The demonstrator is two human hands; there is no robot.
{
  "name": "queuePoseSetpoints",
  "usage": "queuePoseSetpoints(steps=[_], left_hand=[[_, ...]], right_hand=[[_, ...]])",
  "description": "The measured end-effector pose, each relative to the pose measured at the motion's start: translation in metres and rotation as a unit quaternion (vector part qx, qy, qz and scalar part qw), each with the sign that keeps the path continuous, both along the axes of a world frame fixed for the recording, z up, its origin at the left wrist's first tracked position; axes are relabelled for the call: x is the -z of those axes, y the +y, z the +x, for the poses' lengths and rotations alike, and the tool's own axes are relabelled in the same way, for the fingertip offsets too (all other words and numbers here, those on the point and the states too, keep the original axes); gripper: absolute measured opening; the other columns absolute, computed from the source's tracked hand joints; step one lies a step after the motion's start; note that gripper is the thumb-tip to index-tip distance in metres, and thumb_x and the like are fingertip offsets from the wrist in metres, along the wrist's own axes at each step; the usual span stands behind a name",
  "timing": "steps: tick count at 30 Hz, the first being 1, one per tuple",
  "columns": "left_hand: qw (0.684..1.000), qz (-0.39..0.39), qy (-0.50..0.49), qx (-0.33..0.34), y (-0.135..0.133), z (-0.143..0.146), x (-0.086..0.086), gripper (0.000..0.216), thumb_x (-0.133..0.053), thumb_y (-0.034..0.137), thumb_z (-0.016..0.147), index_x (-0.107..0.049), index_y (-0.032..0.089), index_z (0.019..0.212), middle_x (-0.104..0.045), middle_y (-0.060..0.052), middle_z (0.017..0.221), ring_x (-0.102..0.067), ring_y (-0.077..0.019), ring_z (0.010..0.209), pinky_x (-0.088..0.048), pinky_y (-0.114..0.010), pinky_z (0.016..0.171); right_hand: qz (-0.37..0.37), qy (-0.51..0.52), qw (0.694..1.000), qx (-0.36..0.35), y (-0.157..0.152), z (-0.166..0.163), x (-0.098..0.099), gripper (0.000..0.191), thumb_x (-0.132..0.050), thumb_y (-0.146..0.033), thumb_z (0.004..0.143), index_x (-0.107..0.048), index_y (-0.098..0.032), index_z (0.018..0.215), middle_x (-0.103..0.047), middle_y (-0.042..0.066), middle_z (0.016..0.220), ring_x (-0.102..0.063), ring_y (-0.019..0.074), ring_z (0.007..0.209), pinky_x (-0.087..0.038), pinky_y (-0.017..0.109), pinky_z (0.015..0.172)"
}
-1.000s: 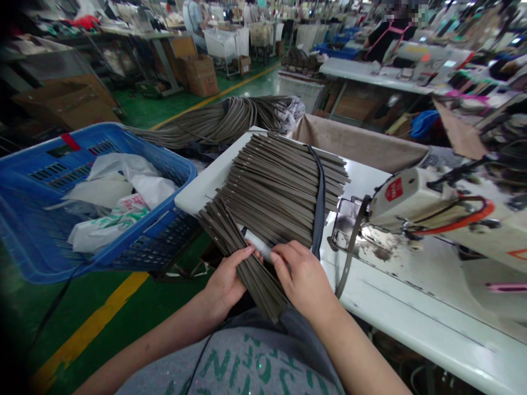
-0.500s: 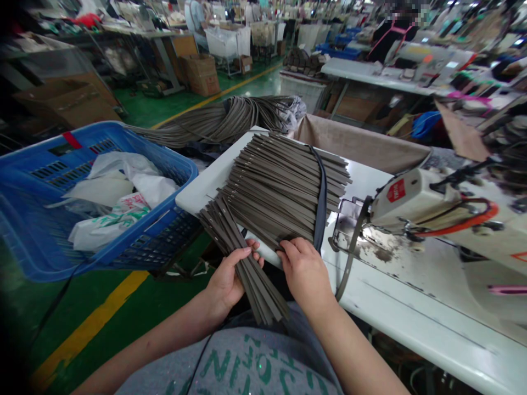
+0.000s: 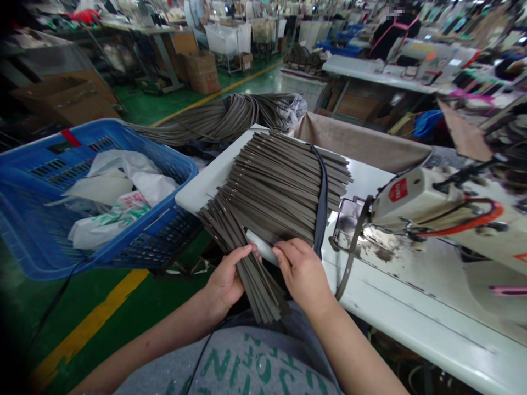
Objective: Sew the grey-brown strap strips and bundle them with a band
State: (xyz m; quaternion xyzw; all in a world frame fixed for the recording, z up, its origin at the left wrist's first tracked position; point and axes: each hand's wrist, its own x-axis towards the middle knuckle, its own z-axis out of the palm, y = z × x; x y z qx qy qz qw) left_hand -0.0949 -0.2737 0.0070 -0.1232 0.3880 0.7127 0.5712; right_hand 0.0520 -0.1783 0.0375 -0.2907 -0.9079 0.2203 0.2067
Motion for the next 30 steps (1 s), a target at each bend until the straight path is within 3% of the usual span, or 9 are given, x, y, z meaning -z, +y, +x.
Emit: queuePoseSetpoints(steps=[4, 9, 16, 21, 24, 27, 30], left_hand=[[1.000, 0.007, -0.024, -0.009, 0.000, 0.000, 0.002, 0.020, -0.087, 0.017, 0.067, -0.074, 0.013, 0.082, -0.070, -0.002, 0.070, -0.067, -0.0132, 0.065, -0.060, -0.028, 0.075], [1.000, 0.014, -0.023, -0.003, 0.000, 0.000, 0.001, 0.020, -0.084, 0.014, 0.067, -0.074, 0.010, 0.084, -0.073, -0.006, 0.078, -0.071, -0.0171, 0.076, -0.062, -0.032, 0.079], [1.000, 0.000, -0.021, -0.003, -0.001, -0.001, 0.000, 0.022, -0.080, 0.011, 0.070, -0.078, 0.009, 0.092, -0.078, -0.010, 0.094, -0.073, -0.0201, 0.088, -0.061, -0.031, 0.081], [0.999, 0.035, -0.024, 0.011, -0.001, 0.000, -0.002, 0.029, -0.082, 0.014, 0.070, -0.078, 0.009, 0.098, -0.079, -0.010, 0.098, -0.074, -0.0212, 0.090, -0.060, -0.032, 0.088], [0.999, 0.035, -0.026, 0.014, -0.001, 0.000, -0.002, 0.028, -0.084, 0.016, 0.069, -0.078, 0.009, 0.095, -0.079, -0.009, 0.093, -0.074, -0.0203, 0.089, -0.060, -0.031, 0.088], [1.000, 0.013, -0.014, 0.005, -0.002, 0.001, -0.001, 0.024, -0.087, 0.018, 0.067, -0.077, 0.009, 0.087, -0.077, -0.008, 0.083, -0.073, -0.0189, 0.080, -0.060, -0.030, 0.081], [1.000, -0.006, 0.000, -0.005, -0.002, 0.001, 0.001, 0.026, -0.089, 0.017, 0.063, -0.076, 0.009, 0.084, -0.075, -0.007, 0.078, -0.072, -0.0183, 0.074, -0.059, -0.030, 0.078]], right_hand=[[0.095, -0.081, 0.992, 0.022, 0.007, 0.002, 0.012, 0.030, -0.064, -0.028, 0.097, -0.068, -0.010, 0.121, -0.069, 0.016, 0.109, -0.064, 0.0320, 0.103, -0.055, 0.047, 0.094], [0.178, -0.146, 0.973, 0.003, 0.001, 0.003, 0.013, 0.028, -0.051, -0.024, 0.103, -0.069, -0.011, 0.120, -0.072, 0.014, 0.106, -0.063, 0.0297, 0.097, -0.054, 0.043, 0.089], [0.243, -0.146, 0.959, -0.009, -0.007, 0.006, 0.005, 0.027, -0.054, -0.017, 0.100, -0.067, -0.011, 0.123, -0.072, 0.014, 0.105, -0.062, 0.0290, 0.094, -0.051, 0.043, 0.086], [0.195, -0.087, 0.974, -0.074, -0.016, 0.005, 0.001, 0.025, -0.051, -0.019, 0.103, -0.068, -0.011, 0.120, -0.072, 0.012, 0.100, -0.064, 0.0252, 0.089, -0.053, 0.039, 0.082], [0.120, -0.050, 0.987, -0.091, -0.015, 0.003, -0.003, 0.024, -0.050, -0.024, 0.105, -0.070, -0.015, 0.116, -0.072, 0.010, 0.097, -0.066, 0.0241, 0.087, -0.055, 0.038, 0.080], [0.011, 0.008, 0.999, -0.051, -0.008, 0.002, -0.003, 0.026, -0.047, -0.027, 0.106, -0.072, -0.019, 0.106, -0.072, 0.008, 0.095, -0.068, 0.0220, 0.087, -0.057, 0.036, 0.080], [0.034, -0.016, 0.999, 0.015, 0.003, 0.003, 0.005, 0.022, -0.055, -0.028, 0.102, -0.071, -0.016, 0.112, -0.072, 0.013, 0.102, -0.068, 0.0284, 0.096, -0.058, 0.045, 0.088]])
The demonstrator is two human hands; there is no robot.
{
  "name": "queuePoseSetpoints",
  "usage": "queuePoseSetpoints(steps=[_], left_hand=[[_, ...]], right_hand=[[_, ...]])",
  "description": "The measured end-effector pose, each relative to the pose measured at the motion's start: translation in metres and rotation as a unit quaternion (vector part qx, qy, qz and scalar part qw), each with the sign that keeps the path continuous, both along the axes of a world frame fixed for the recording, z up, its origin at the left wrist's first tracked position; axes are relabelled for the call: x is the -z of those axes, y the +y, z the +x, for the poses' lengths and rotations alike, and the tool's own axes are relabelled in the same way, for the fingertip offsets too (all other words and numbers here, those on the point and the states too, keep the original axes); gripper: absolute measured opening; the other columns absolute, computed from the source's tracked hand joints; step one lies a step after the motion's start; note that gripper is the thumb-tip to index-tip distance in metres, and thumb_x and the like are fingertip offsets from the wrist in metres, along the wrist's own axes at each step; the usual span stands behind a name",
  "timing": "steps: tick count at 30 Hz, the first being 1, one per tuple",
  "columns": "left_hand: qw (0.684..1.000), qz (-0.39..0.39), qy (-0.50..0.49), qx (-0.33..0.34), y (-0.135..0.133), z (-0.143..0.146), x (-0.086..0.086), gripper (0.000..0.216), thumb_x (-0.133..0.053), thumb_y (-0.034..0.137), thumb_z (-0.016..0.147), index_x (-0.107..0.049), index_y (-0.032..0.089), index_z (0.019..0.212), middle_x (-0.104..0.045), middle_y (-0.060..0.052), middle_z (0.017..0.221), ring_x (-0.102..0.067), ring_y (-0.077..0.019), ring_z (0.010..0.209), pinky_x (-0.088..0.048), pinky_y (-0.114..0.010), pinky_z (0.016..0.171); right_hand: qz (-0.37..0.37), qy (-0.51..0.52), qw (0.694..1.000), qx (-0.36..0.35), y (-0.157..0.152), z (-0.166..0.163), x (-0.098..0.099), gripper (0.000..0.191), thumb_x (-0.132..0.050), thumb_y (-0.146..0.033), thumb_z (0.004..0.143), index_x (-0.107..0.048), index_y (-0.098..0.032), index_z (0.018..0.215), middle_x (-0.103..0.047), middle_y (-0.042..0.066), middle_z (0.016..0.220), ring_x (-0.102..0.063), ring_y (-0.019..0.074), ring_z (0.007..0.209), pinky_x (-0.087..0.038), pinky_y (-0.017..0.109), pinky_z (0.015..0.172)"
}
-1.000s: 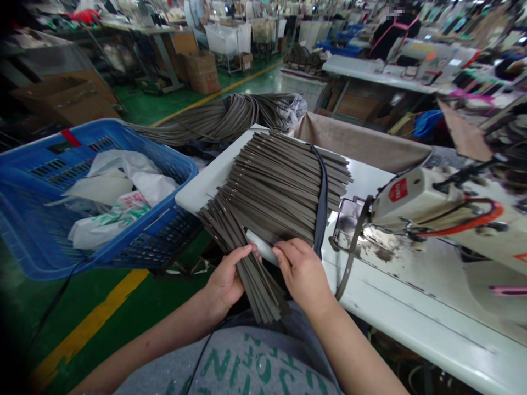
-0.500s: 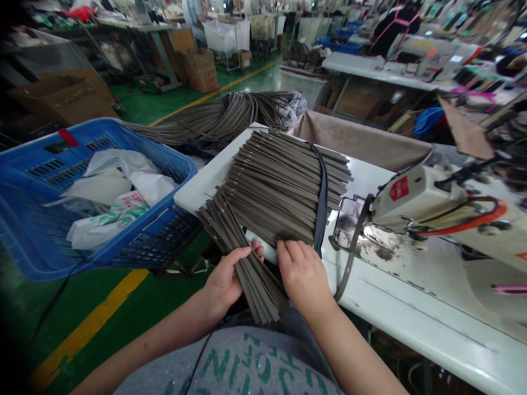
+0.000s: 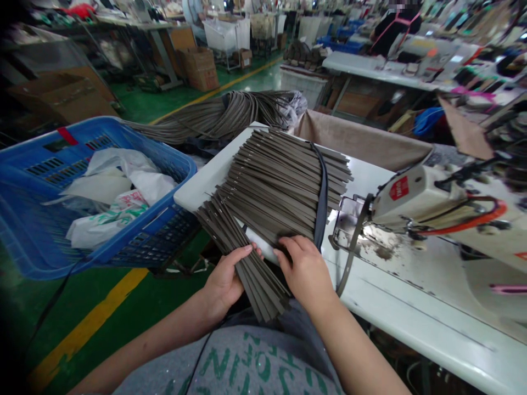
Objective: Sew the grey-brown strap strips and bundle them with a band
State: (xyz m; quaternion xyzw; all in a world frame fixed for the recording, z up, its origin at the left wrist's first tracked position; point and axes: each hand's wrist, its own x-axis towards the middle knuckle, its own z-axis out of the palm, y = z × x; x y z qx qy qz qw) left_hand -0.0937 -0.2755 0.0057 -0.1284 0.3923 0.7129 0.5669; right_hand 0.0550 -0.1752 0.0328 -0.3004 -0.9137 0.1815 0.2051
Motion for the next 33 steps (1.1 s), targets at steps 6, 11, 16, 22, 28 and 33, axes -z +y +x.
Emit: queuePoseSetpoints(steps=[6, 11, 16, 22, 28, 33], left_hand=[[1.000, 0.014, -0.003, -0.011, 0.001, 0.000, 0.000, 0.032, -0.091, 0.016, 0.061, -0.074, 0.011, 0.088, -0.073, -0.003, 0.077, -0.069, -0.0149, 0.069, -0.059, -0.027, 0.072], [1.000, 0.024, -0.007, 0.005, -0.001, -0.002, 0.000, 0.028, -0.090, 0.015, 0.062, -0.076, 0.011, 0.086, -0.074, -0.004, 0.077, -0.070, -0.0143, 0.071, -0.059, -0.024, 0.072], [1.000, 0.028, -0.005, 0.007, 0.000, -0.002, -0.001, 0.028, -0.089, 0.014, 0.061, -0.077, 0.011, 0.086, -0.075, -0.005, 0.078, -0.071, -0.0151, 0.072, -0.060, -0.024, 0.073], [1.000, 0.020, -0.010, 0.005, 0.002, -0.001, -0.004, 0.031, -0.090, 0.013, 0.061, -0.079, 0.010, 0.089, -0.076, -0.005, 0.081, -0.071, -0.0145, 0.073, -0.060, -0.024, 0.072], [1.000, 0.027, -0.007, 0.003, 0.000, -0.001, -0.006, 0.036, -0.091, 0.015, 0.062, -0.078, 0.009, 0.095, -0.078, -0.006, 0.090, -0.072, -0.0147, 0.075, -0.061, -0.025, 0.074], [0.999, 0.035, -0.021, 0.013, -0.003, -0.003, -0.001, 0.040, -0.091, 0.018, 0.062, -0.077, 0.012, 0.099, -0.078, -0.005, 0.093, -0.070, -0.0134, 0.073, -0.061, -0.026, 0.071]], right_hand=[[0.056, -0.080, 0.995, 0.014, 0.002, -0.002, 0.013, 0.023, -0.059, -0.019, 0.096, -0.068, -0.013, 0.116, -0.070, 0.015, 0.104, -0.066, 0.0322, 0.097, -0.058, 0.049, 0.090], [0.009, -0.086, 0.996, 0.032, -0.003, -0.008, 0.008, 0.018, -0.066, -0.014, 0.088, -0.067, -0.015, 0.106, -0.066, 0.012, 0.101, -0.065, 0.0315, 0.097, -0.057, 0.047, 0.089], [-0.031, -0.083, 0.995, 0.044, -0.003, -0.011, 0.007, 0.015, -0.067, -0.010, 0.086, -0.066, -0.017, 0.099, -0.066, 0.009, 0.096, -0.065, 0.0303, 0.095, -0.056, 0.046, 0.088], [-0.027, -0.081, 0.995, 0.052, -0.002, -0.008, 0.007, 0.018, -0.065, -0.012, 0.092, -0.068, -0.015, 0.110, -0.067, 0.011, 0.103, -0.066, 0.0297, 0.097, -0.057, 0.044, 0.089], [0.079, -0.107, 0.991, 0.019, -0.016, -0.006, -0.003, 0.024, -0.049, -0.023, 0.104, -0.067, -0.013, 0.116, -0.067, 0.012, 0.102, -0.067, 0.0273, 0.088, -0.058, 0.040, 0.079], [0.029, -0.121, 0.990, -0.065, -0.023, -0.004, -0.007, 0.021, -0.050, -0.018, 0.103, -0.068, -0.017, 0.115, -0.067, 0.008, 0.097, -0.068, 0.0234, 0.084, -0.058, 0.036, 0.077]])
